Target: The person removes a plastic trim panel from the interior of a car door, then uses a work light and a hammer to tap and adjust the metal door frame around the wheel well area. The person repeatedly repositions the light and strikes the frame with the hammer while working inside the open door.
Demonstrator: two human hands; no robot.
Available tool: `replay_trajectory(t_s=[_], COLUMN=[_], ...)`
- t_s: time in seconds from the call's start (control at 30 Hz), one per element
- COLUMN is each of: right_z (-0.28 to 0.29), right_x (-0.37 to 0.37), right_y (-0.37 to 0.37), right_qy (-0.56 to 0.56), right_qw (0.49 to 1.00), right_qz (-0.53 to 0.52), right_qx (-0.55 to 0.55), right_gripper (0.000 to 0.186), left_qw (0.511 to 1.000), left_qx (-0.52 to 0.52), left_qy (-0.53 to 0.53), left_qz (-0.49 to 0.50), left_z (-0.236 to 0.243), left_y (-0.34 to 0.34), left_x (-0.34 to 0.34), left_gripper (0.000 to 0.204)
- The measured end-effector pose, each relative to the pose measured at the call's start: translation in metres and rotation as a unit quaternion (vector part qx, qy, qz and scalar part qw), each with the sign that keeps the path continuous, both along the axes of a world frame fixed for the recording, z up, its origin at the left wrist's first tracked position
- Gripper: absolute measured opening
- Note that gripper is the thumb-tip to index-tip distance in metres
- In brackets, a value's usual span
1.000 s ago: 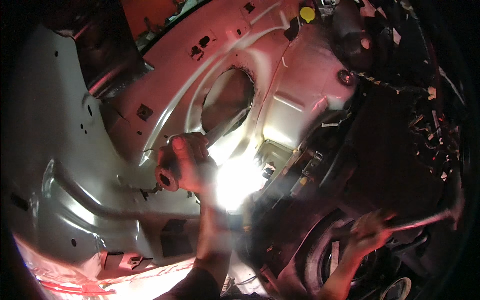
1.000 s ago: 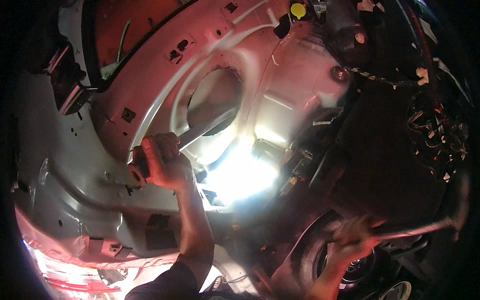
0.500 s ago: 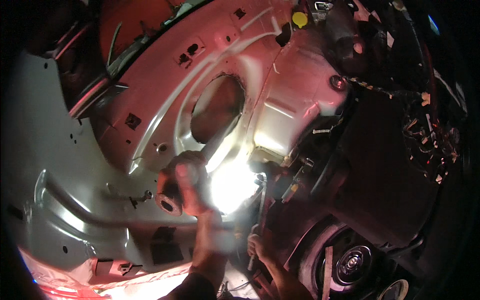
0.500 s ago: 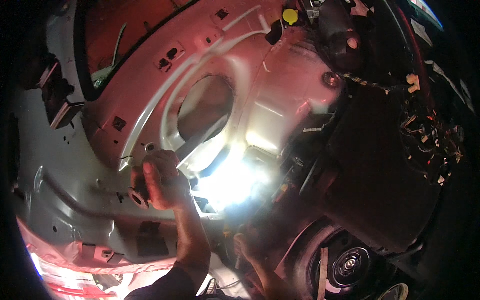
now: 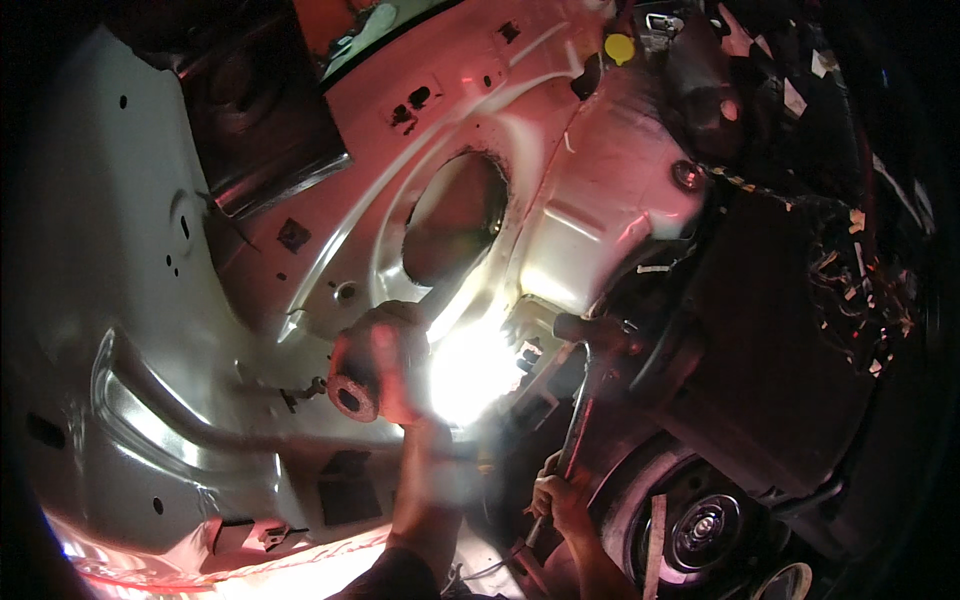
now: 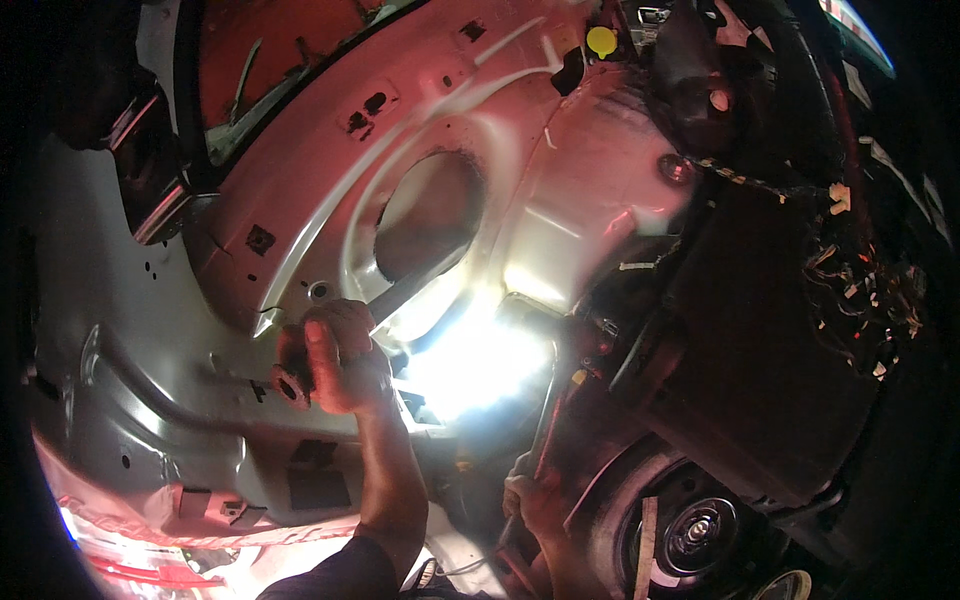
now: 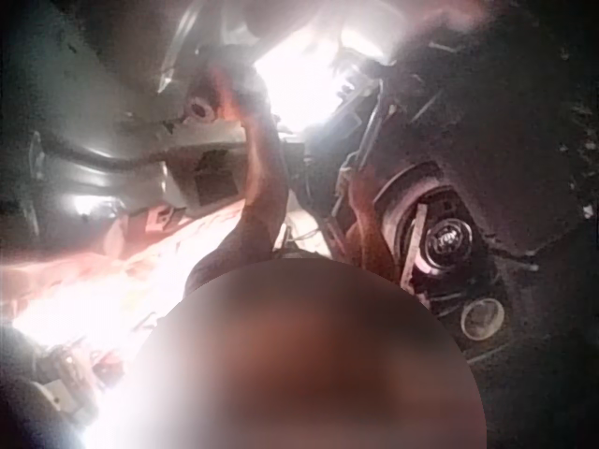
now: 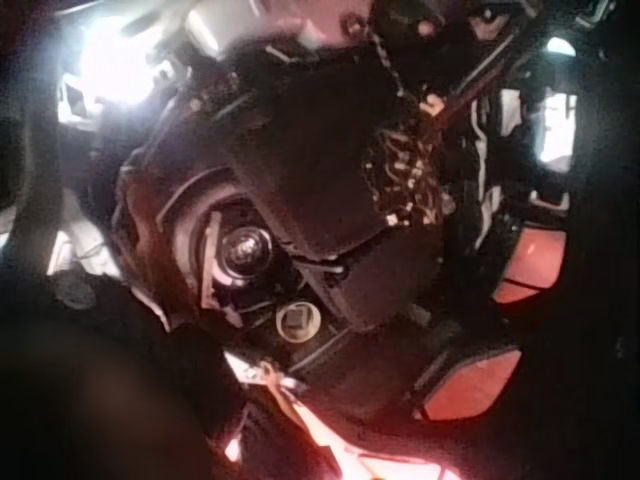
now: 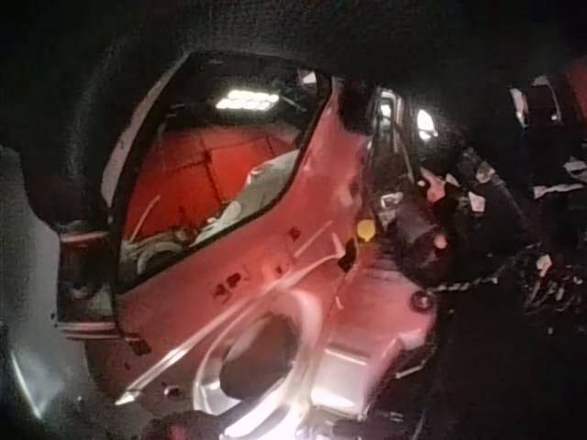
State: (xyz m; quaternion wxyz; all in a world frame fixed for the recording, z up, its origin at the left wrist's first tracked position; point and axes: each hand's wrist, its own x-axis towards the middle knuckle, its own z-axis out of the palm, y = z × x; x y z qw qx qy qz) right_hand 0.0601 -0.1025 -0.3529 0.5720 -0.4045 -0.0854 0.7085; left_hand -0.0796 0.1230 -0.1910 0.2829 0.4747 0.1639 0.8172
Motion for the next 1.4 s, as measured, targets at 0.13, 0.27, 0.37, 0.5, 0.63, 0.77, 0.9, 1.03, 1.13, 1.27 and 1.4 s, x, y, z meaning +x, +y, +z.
replay_trajectory(t_s=[0.13,0.27,0.37,0.5,0.63,0.77,0.9,1.03,1.13,1.27,1.4], right_z=[0.003,0.002,0.0,0.0,0.004,0.003,-0.006,-0.016,-0.016,-0.014,-0.018], right_x=[-0.006,-0.01,-0.01,-0.008,-0.005,-0.002,0.0,0.002,0.002,-0.008,-0.016], right_y=[0.001,0.002,0.003,0.007,0.008,0.005,0.0,-0.003,0.0,0.018,0.043], right_qy=[-0.021,-0.006,-0.001,-0.018,-0.008,-0.009,-0.005,0.002,0.013,0.054,0.092], right_qw=[1.0,1.0,0.999,0.999,0.999,0.999,0.999,0.999,0.999,0.998,0.994], right_qz=[0.011,0.022,0.031,0.033,0.029,0.04,0.042,0.049,0.039,0.031,0.008], right_qx=[0.018,-0.002,0.013,0.015,0.025,0.016,0.033,0.01,0.004,-0.011,0.055], right_gripper=[0.019,0.016,0.017,0.018,0.017,0.017,0.017,0.016,0.015,0.015,0.015], left_qw=[0.999,0.996,0.993,0.989,0.986,0.982,0.977,0.974,0.968,0.954,0.934], left_qx=[-0.006,-0.013,-0.019,-0.03,-0.041,-0.053,-0.059,0.049,0.023,-0.02,-0.079], left_qy=[0.005,0.025,0.033,0.037,0.039,0.037,0.026,0.097,0.097,0.105,0.124], left_qz=[0.042,0.085,0.109,0.138,0.157,0.179,0.205,0.2,0.229,0.281,0.326], left_z=[-0.005,-0.001,0.0,-0.001,-0.004,-0.01,-0.023,-0.036,-0.048,-0.055,-0.039], left_y=[0.01,0.019,0.026,0.035,0.041,0.049,0.064,0.079,0.083,0.083,0.072], left_x=[0.005,0.021,0.03,0.039,0.047,0.053,0.05,0.039,0.037,0.044,0.052], left_gripper=[0.034,0.034,0.034,0.033,0.033,0.033,0.033,0.033,0.034,0.035,0.036])
